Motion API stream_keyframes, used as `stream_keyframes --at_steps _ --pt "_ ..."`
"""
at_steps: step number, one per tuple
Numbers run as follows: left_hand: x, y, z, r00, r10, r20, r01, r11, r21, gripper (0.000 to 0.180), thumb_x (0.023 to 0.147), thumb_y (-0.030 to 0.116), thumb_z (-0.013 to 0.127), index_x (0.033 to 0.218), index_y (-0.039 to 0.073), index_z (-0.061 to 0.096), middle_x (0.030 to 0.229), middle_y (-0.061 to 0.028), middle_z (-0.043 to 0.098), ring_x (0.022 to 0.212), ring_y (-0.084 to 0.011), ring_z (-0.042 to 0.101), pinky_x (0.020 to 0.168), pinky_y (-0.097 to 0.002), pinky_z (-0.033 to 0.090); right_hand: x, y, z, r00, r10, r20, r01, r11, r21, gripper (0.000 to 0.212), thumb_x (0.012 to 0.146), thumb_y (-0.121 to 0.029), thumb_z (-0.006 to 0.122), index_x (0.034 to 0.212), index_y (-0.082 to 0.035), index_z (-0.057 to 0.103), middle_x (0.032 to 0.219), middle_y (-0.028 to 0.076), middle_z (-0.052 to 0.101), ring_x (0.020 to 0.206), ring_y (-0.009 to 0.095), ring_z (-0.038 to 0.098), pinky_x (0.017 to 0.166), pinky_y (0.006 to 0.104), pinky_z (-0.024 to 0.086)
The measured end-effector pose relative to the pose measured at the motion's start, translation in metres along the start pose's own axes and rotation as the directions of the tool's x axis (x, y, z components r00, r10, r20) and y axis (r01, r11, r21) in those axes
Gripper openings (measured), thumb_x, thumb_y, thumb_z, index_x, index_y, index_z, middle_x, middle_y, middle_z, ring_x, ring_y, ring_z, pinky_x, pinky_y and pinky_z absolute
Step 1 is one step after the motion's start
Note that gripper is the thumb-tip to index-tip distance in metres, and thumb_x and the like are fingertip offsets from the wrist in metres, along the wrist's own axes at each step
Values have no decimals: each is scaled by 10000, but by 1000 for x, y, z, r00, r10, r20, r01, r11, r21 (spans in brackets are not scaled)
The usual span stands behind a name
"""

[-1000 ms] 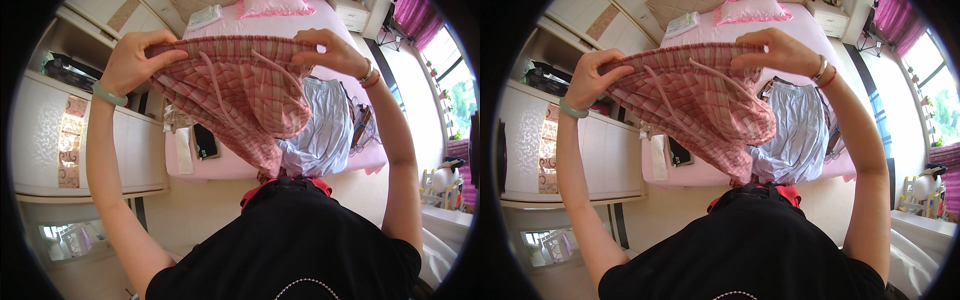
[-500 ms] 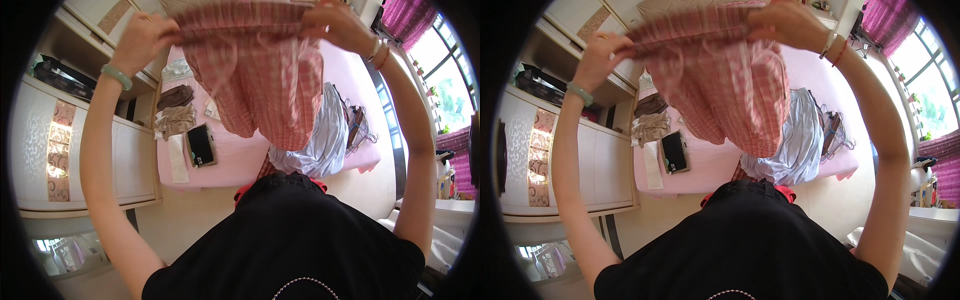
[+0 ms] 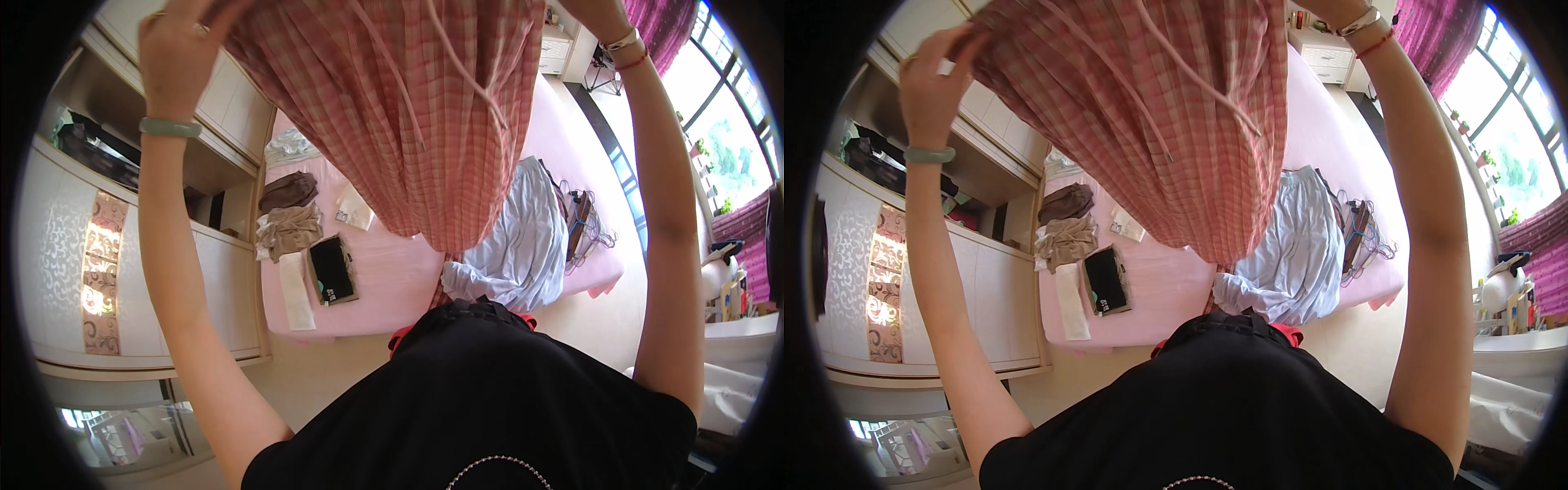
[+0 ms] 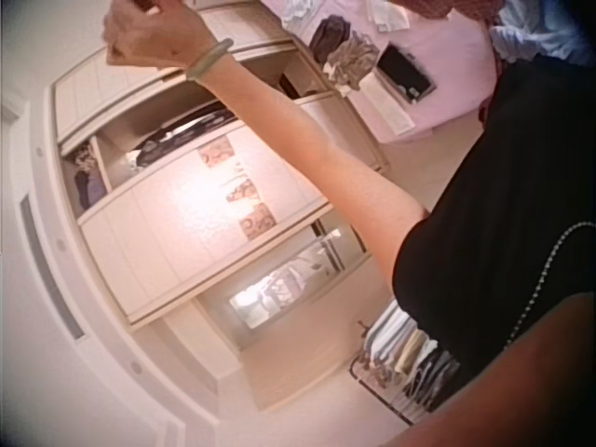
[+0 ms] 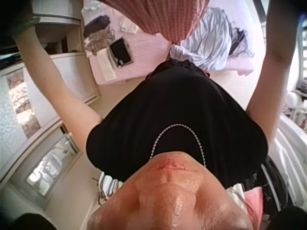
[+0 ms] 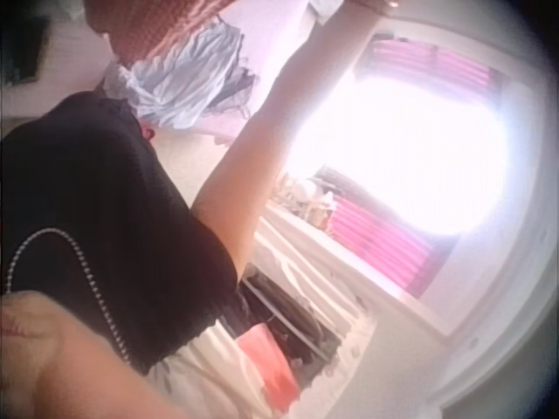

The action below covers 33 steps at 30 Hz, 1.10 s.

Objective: The person folds a yellow t-shirt and a pair of red plaid shorts on a bed. They smooth the fabric, fold the items into neat rectangles, and place them on a pile of other folded clothes.

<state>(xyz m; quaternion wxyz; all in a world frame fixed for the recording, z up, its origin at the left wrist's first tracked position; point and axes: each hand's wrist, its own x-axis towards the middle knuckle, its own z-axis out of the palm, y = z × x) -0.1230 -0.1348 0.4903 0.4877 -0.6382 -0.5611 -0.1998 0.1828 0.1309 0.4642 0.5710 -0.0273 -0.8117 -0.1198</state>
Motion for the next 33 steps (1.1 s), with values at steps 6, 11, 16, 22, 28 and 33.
stream_keyframes --at_steps 6,11,16,22,28,33 --pt "-40 24 11 915 160 371 -193 980 54 242 820 301 723 915 83 680 817 -36 647 756 -227 583 821 -343 409 -37 5 33 821 -249 514 132 958 254 162 858 -201 691 863 -47 641 775 110 594 799 248 560 806 388 428" --pt "-32 28 10 946 34 322 -48 998 34 317 818 355 727 869 51 650 919 -32 640 730 -230 563 833 -351 399 -26 15 28 880 -197 433 137 976 167 239 873 -298 667 847 -66 618 865 103 590 880 283 536 864 413 400" --pt "-42 27 1 913 8 409 5 999 -31 364 809 396 735 837 40 663 948 -29 642 767 -212 603 770 -344 452 -36 8 22 905 -214 368 181 976 121 224 855 -269 681 826 -60 605 916 107 617 974 293 564 933 428 407" --pt "-50 42 -6 687 -312 656 577 783 -232 232 844 224 752 863 31 624 846 -12 668 717 -104 615 673 -259 489 -75 21 34 964 -152 216 106 972 212 188 846 -188 727 942 -49 645 994 72 648 890 222 625 795 323 500" --pt "-73 46 3 494 -355 793 868 147 -475 135 882 137 724 897 112 592 868 38 669 781 -51 623 716 -204 510 -72 0 19 933 110 344 -260 865 428 152 801 -108 729 837 -46 595 989 95 625 918 226 584 828 355 471" --pt "-74 40 9 526 -374 764 810 -53 -584 187 877 88 715 982 120 564 958 15 674 861 -83 654 751 -229 527 -64 -7 17 916 252 311 -350 881 318 167 801 -72 733 898 -13 610 1119 88 621 815 146 590 733 284 498"
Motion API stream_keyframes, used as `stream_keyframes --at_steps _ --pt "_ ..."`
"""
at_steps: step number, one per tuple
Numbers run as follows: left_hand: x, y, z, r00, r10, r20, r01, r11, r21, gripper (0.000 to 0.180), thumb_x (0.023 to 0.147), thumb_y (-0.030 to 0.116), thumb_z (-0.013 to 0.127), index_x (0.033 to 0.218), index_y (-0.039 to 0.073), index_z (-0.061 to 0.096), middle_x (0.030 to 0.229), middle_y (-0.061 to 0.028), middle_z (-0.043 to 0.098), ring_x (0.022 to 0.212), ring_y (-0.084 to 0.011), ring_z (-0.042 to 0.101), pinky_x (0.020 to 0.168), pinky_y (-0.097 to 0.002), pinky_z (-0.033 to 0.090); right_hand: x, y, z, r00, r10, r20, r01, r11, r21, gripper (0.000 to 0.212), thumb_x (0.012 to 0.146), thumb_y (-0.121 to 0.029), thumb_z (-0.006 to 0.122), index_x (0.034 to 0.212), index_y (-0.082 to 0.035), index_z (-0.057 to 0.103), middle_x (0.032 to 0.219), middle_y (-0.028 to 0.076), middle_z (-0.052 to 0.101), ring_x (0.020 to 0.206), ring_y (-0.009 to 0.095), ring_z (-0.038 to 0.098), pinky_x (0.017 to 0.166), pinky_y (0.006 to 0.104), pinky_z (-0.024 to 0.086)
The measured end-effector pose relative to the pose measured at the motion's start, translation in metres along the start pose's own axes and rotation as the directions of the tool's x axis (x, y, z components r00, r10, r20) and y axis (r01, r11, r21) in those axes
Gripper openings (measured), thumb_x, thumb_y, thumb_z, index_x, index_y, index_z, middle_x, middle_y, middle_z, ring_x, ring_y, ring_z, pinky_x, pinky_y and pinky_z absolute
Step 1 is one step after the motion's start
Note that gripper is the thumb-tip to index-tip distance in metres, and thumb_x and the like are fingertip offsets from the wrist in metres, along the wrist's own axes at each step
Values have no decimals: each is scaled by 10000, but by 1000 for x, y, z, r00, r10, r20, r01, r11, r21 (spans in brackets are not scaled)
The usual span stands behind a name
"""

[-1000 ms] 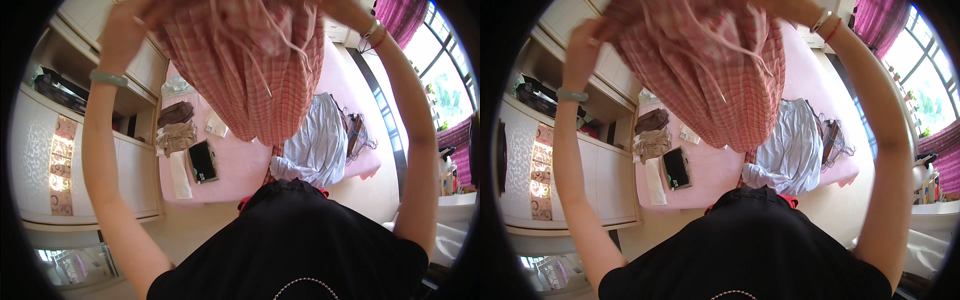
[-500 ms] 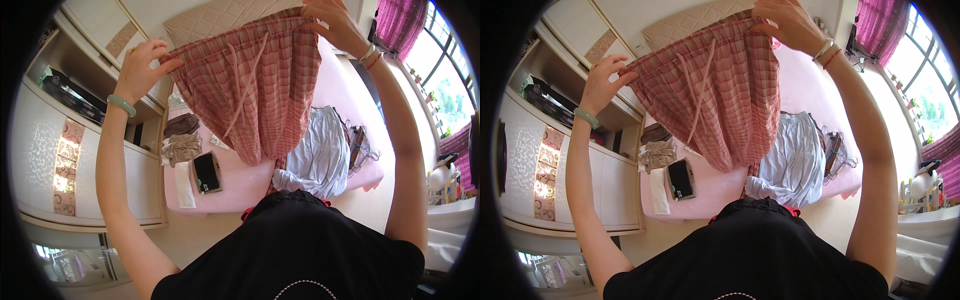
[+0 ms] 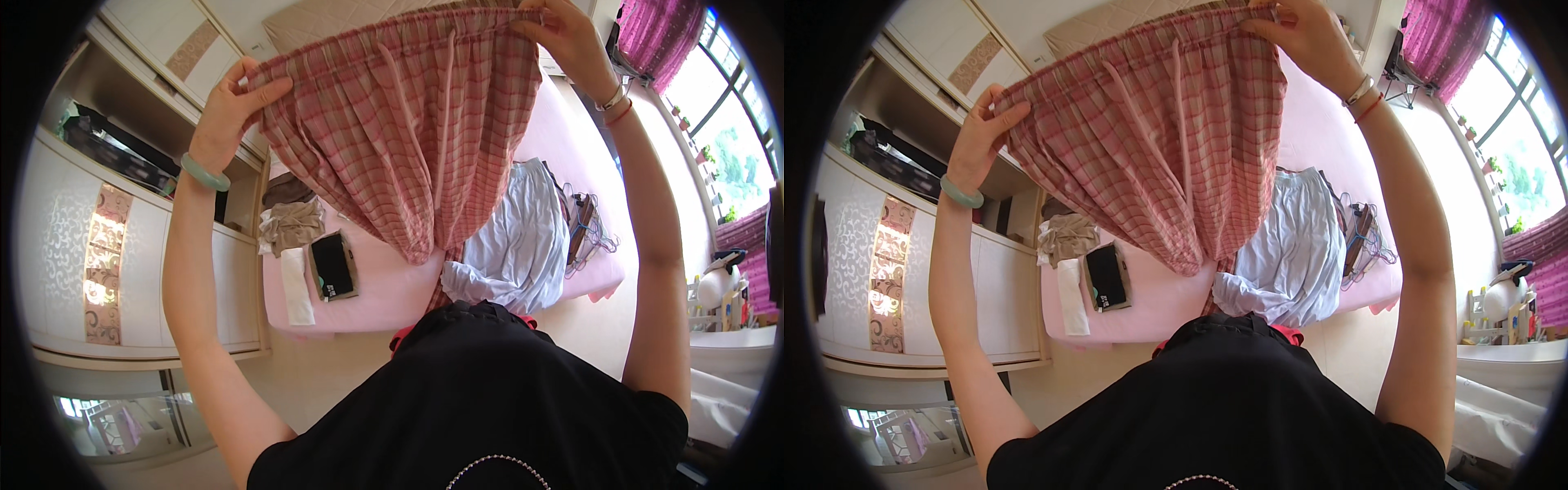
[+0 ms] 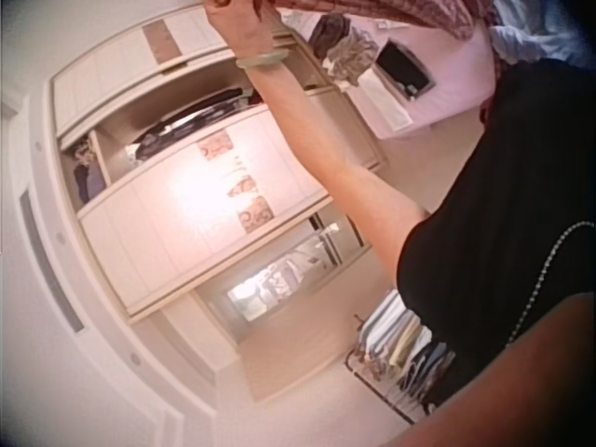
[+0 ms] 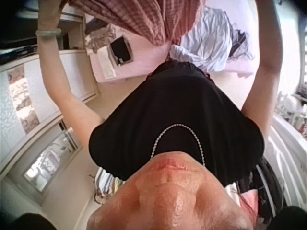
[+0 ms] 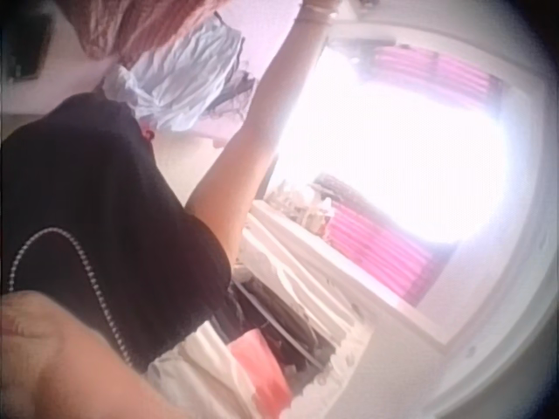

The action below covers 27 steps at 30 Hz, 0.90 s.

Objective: The person folds a yellow t-shirt and a pair of red plaid shorts on a bed. They smooth the fabric, fold the items into neat rectangles, and place them on a pile of other folded clothes.

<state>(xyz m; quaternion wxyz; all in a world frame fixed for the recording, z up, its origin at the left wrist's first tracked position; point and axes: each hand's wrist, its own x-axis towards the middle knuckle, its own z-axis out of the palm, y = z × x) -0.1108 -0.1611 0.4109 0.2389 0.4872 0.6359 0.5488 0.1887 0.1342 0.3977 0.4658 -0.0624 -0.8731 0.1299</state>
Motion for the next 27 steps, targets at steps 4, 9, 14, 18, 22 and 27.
stream_keyframes --at_steps 4,9,14,18,22,27 --pt "12 12 2 995 64 -72 -69 995 -73 234 906 129 687 1085 91 541 1097 -8 640 981 -121 629 857 -266 500 7 -5 -1 983 181 36 -183 930 317 217 832 -65 710 1012 7 612 1071 67 639 880 123 602 776 271 515" --pt "14 28 1 982 110 -151 -112 994 -5 225 959 288 624 1088 113 567 1083 37 591 1022 -71 541 902 -278 431 12 -16 -6 944 256 208 -330 745 580 297 896 -72 648 1171 12 574 1053 59 646 936 127 615 824 267 527" --pt "18 23 -3 938 181 -295 -121 970 208 237 942 311 650 1090 140 579 1043 48 592 949 -52 541 849 -243 417 11 -11 -1 901 292 319 -425 461 779 334 940 -132 621 1239 2 554 1079 51 649 976 129 627 845 267 528" --pt "20 26 -4 912 259 -317 -177 947 267 241 931 323 663 1069 146 575 1012 63 590 929 -49 540 844 -241 414 11 -14 9 919 359 160 -334 498 800 341 964 -200 603 1229 11 559 1098 51 653 969 135 634 844 271 529" --pt "21 28 -9 899 280 -338 -153 922 356 222 933 309 661 1060 151 571 988 71 587 926 -37 535 831 -225 422 14 -30 5 900 393 186 -385 521 762 324 965 -200 602 1211 7 570 1090 52 657 913 133 641 829 268 529" --pt "31 19 -26 950 250 -188 -189 938 290 171 953 268 637 1050 147 566 996 70 593 918 -24 538 836 -211 437 14 -35 -5 910 378 170 -399 690 604 253 957 -183 612 1129 1 633 999 40 677 858 108 632 785 250 519"
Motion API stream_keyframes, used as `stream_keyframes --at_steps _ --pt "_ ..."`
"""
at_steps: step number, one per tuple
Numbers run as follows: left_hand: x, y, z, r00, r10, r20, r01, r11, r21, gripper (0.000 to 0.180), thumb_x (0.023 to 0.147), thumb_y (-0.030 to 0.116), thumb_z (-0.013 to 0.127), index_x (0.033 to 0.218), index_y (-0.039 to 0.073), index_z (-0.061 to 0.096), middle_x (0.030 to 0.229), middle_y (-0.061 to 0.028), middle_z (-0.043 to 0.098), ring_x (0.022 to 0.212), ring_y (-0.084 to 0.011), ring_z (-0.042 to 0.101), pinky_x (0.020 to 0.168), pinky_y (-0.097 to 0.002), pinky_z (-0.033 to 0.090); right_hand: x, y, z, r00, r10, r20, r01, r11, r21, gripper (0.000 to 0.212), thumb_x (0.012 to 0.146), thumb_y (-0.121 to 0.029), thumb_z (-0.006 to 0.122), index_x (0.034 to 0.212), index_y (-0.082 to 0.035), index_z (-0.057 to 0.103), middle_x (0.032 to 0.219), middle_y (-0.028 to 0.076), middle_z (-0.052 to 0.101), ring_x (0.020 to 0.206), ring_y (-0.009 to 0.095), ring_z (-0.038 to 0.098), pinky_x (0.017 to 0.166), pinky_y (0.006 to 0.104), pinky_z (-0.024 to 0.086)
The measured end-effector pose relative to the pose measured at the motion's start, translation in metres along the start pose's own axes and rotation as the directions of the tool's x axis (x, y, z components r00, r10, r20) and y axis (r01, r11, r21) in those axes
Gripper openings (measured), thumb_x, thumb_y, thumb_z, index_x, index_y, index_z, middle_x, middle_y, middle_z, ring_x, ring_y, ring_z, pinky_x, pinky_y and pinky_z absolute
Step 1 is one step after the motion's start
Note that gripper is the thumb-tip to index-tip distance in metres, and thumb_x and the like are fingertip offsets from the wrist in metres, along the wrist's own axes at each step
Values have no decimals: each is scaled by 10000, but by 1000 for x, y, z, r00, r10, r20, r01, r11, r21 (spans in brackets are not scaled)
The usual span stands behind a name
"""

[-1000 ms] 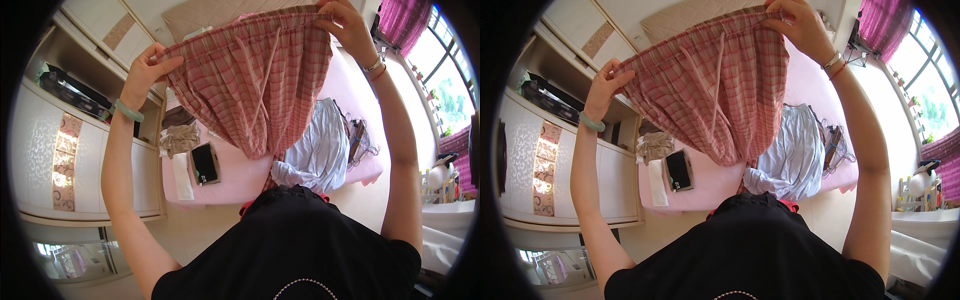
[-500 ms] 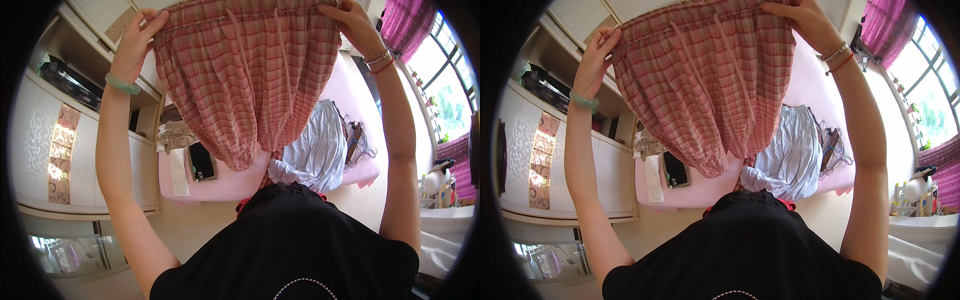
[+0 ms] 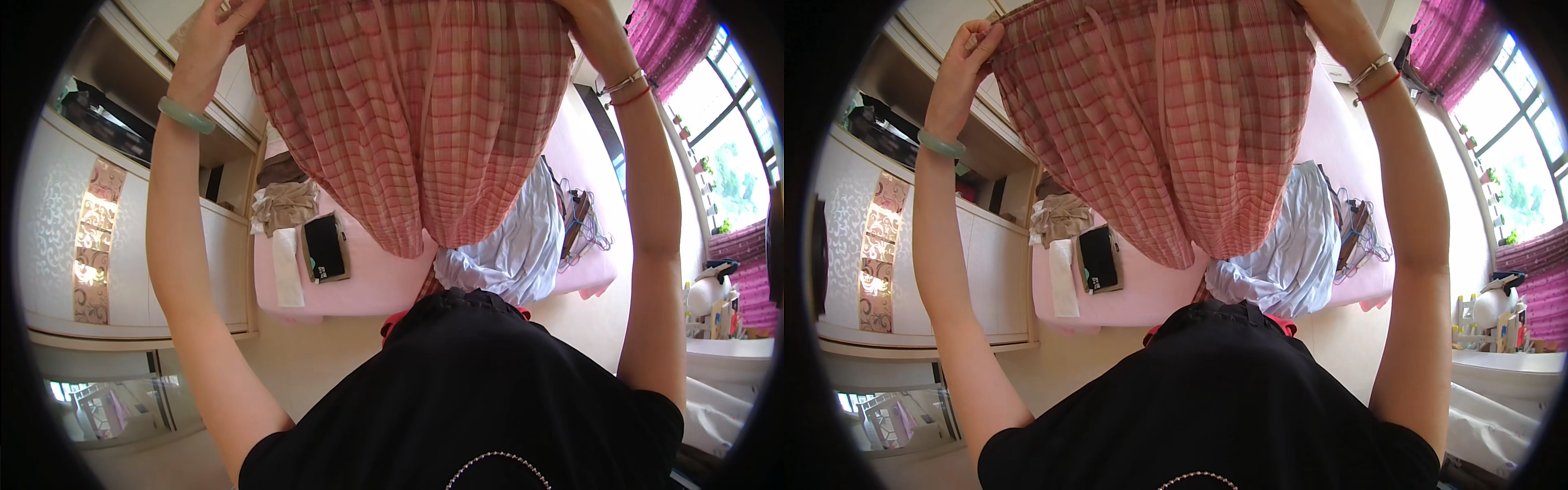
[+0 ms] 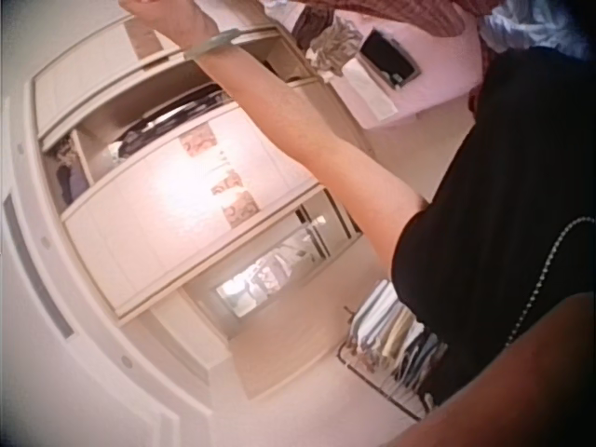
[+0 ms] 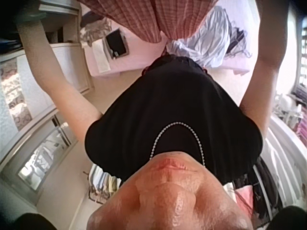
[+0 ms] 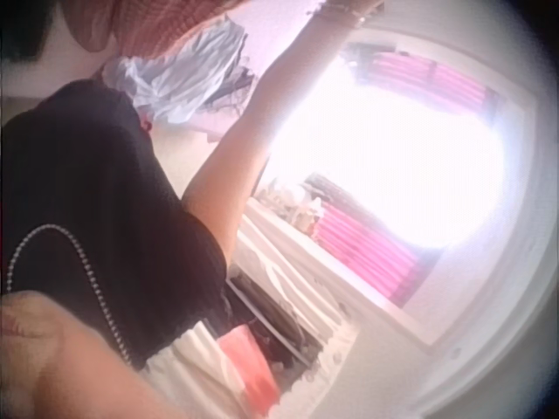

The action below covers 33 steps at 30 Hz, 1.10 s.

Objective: The person folds a yellow t-shirt and a pair of red plaid shorts on a bed. They smooth the fabric, fold the items into neat rectangles, and place them on a pile of other folded clothes.

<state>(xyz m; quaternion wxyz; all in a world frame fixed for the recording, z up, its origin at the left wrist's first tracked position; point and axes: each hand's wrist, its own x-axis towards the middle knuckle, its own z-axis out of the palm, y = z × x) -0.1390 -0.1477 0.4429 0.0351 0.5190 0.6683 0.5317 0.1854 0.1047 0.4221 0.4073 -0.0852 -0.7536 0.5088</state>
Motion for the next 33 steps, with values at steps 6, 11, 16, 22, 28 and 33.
stream_keyframes --at_steps 6,11,16,22,28,33 --pt "-8 28 -15 992 86 89 -87 996 5 171 941 187 647 1084 124 578 984 24 628 895 -65 593 825 -227 469 30 26 -16 973 -229 -22 226 970 -91 303 980 -170 575 1226 8 576 1046 39 661 945 101 606 824 252 514" --pt "-31 60 34 998 -27 -48 27 1000 -8 155 932 136 645 943 103 494 876 5 608 799 -81 581 699 -212 461 20 23 3 996 -90 0 90 996 13 396 994 -234 555 1346 -61 500 1134 72 613 1045 141 583 885 257 511" --pt "-24 56 29 996 20 -81 -28 995 -93 167 917 103 657 962 98 497 861 5 604 791 -76 582 712 -211 465 12 28 4 951 -308 35 288 832 -474 368 910 -83 569 1271 -69 504 1042 75 615 944 133 598 804 234 504" --pt "-38 78 18 997 74 21 -73 996 -58 203 890 63 684 977 84 502 853 2 600 796 -75 574 732 -215 465 23 54 13 975 -215 55 221 954 -203 295 828 40 501 1109 -44 526 898 32 590 810 94 563 689 234 470" --pt "-12 36 5 995 95 1 -95 993 65 213 926 178 668 1113 102 603 985 5 642 924 -76 595 850 -228 468 18 65 12 975 -222 -6 220 970 -107 288 870 48 464 1099 -21 625 968 47 640 919 123 610 786 241 503" --pt "-13 27 -30 999 -45 27 44 998 42 324 879 147 720 1183 50 661 1060 -23 691 962 -96 637 882 -232 482 15 57 25 969 -228 90 244 927 -283 351 930 -26 505 1272 -31 582 1032 54 648 950 140 618 822 261 513"
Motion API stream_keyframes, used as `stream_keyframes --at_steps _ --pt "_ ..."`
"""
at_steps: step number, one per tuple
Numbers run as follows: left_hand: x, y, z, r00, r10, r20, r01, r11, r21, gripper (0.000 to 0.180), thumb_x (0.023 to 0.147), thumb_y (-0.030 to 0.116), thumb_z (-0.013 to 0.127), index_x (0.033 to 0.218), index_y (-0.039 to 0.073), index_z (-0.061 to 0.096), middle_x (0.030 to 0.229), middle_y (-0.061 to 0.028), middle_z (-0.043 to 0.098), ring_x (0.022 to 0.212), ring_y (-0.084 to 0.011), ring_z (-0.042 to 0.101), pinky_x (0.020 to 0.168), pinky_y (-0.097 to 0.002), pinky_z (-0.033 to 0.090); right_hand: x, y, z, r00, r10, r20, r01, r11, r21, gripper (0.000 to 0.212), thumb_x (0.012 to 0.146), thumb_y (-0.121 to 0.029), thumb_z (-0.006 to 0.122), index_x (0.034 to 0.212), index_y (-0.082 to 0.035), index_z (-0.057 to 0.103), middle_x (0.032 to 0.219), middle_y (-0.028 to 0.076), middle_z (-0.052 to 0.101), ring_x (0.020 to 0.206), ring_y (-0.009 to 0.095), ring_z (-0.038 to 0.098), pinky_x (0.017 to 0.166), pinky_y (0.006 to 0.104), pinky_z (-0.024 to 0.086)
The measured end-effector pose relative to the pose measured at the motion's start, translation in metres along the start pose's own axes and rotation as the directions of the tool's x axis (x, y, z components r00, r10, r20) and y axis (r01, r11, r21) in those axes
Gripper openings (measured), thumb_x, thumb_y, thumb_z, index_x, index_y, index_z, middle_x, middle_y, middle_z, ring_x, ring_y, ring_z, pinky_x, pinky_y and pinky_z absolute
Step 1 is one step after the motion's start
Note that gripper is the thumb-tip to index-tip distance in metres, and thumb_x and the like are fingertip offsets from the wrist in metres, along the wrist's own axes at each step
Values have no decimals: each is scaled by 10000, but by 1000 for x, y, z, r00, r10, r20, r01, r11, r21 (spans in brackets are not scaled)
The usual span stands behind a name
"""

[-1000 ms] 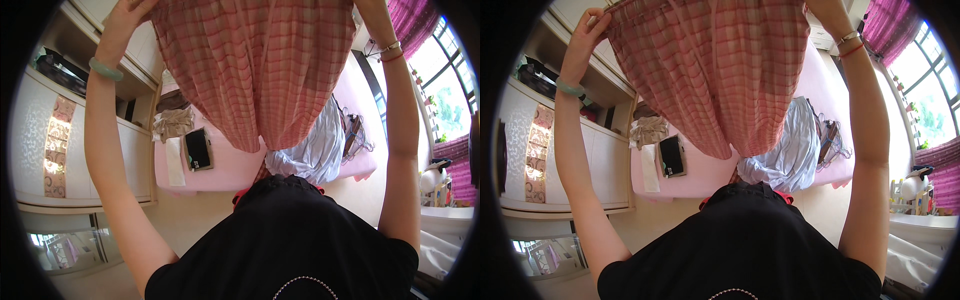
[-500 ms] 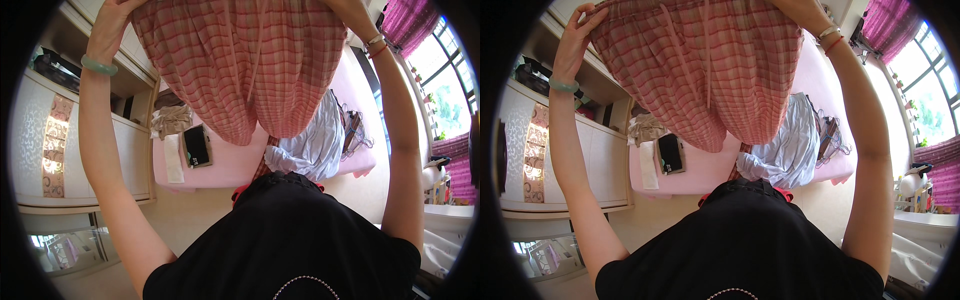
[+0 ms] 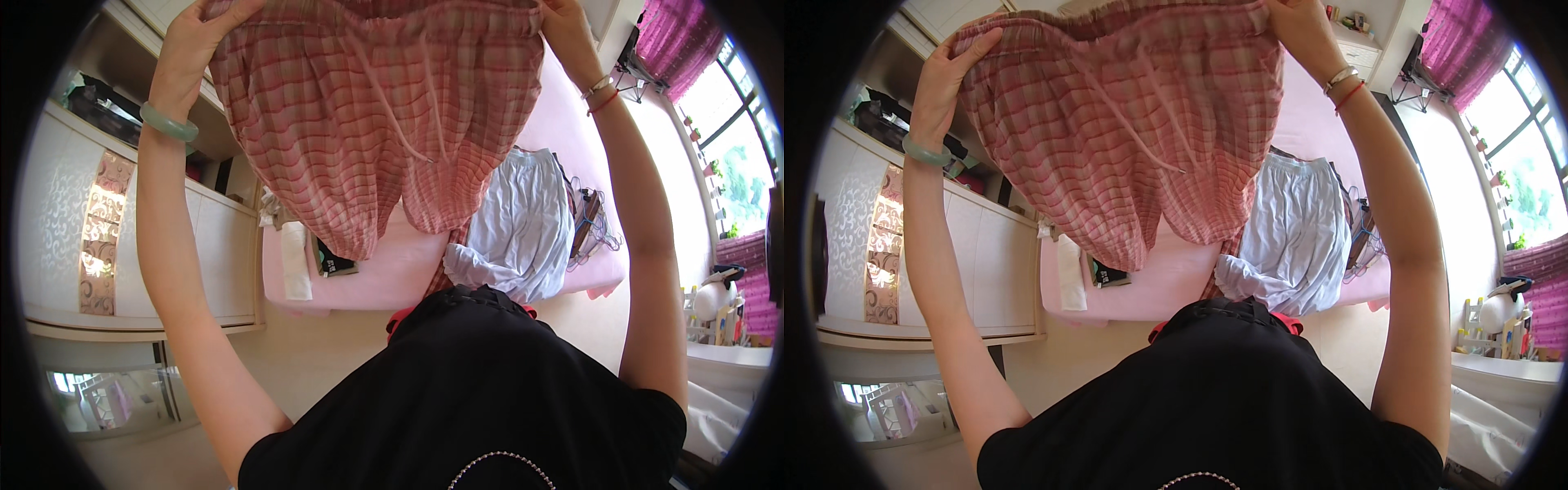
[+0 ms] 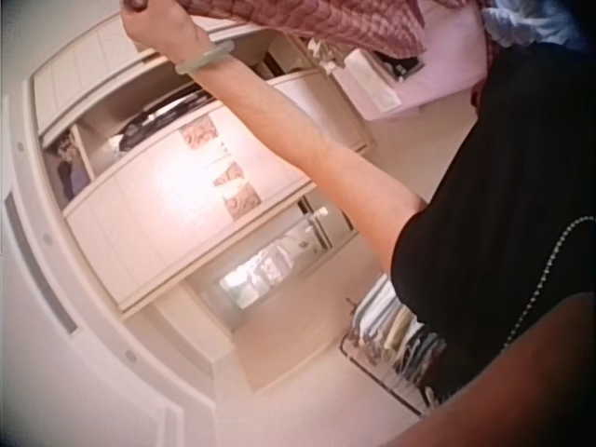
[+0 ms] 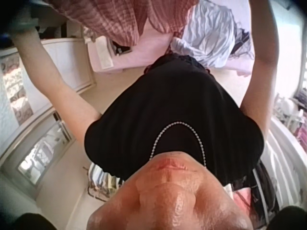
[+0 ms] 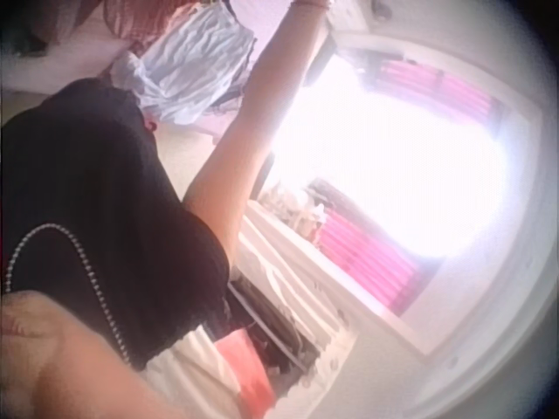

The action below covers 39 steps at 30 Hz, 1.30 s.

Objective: The person folds a yellow t-shirt and a pair of red plaid shorts on a bed. They smooth the fabric, fold the items into neat rectangles, and place them on a pile of other folded clothes.

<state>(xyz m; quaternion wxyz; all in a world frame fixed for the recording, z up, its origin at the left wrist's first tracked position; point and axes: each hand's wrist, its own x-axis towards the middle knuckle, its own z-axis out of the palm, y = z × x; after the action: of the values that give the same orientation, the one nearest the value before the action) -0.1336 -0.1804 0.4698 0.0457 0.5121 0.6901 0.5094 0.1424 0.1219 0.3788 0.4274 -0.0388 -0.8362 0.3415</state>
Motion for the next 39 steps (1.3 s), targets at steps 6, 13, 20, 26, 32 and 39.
stream_keyframes --at_steps 6,13,20,26,32,39 --pt "-5 29 31 998 57 18 -57 998 -10 245 872 126 722 1092 21 701 1005 -31 706 920 -104 650 856 -232 495 -18 -8 42 996 -27 89 12 988 155 545 870 -469 671 1281 -125 573 1104 100 673 957 220 663 830 334 526" --pt "-10 51 43 996 84 -34 -81 993 85 231 862 119 729 1069 17 711 987 -34 711 891 -105 657 826 -225 503 -61 -81 70 958 -277 75 287 914 -288 812 723 -587 745 1354 -145 487 1270 169 591 1100 324 610 897 443 483" --pt "-11 53 41 989 93 -113 -89 995 40 242 845 112 742 1067 18 713 986 -42 712 879 -107 661 817 -225 506 -103 -88 97 941 -259 219 316 905 -285 573 707 -544 764 1141 -187 655 1493 198 347 1292 373 438 871 485 480" --pt "-10 51 29 981 69 -183 -62 997 46 262 839 125 750 1074 18 711 998 -43 711 898 -106 659 829 -231 504 -116 -76 104 948 -164 272 208 968 -143 426 728 -513 766 929 -141 716 1455 212 408 1239 371 505 883 462 514" --pt "-15 15 -7 976 -15 -219 69 968 240 293 893 286 706 1134 121 681 1047 33 662 945 -68 607 803 -221 467 -74 -1 32 989 118 -87 -111 990 82 174 857 -134 719 935 -4 634 822 17 685 692 42 595 618 229 487" --pt "-21 -9 26 953 -12 -304 -57 974 -219 285 974 306 600 1124 71 657 1007 4 656 929 -91 607 826 -255 481 -42 -17 29 945 70 -321 54 931 361 372 950 -19 511 1321 -27 510 971 31 613 926 95 585 766 223 487"
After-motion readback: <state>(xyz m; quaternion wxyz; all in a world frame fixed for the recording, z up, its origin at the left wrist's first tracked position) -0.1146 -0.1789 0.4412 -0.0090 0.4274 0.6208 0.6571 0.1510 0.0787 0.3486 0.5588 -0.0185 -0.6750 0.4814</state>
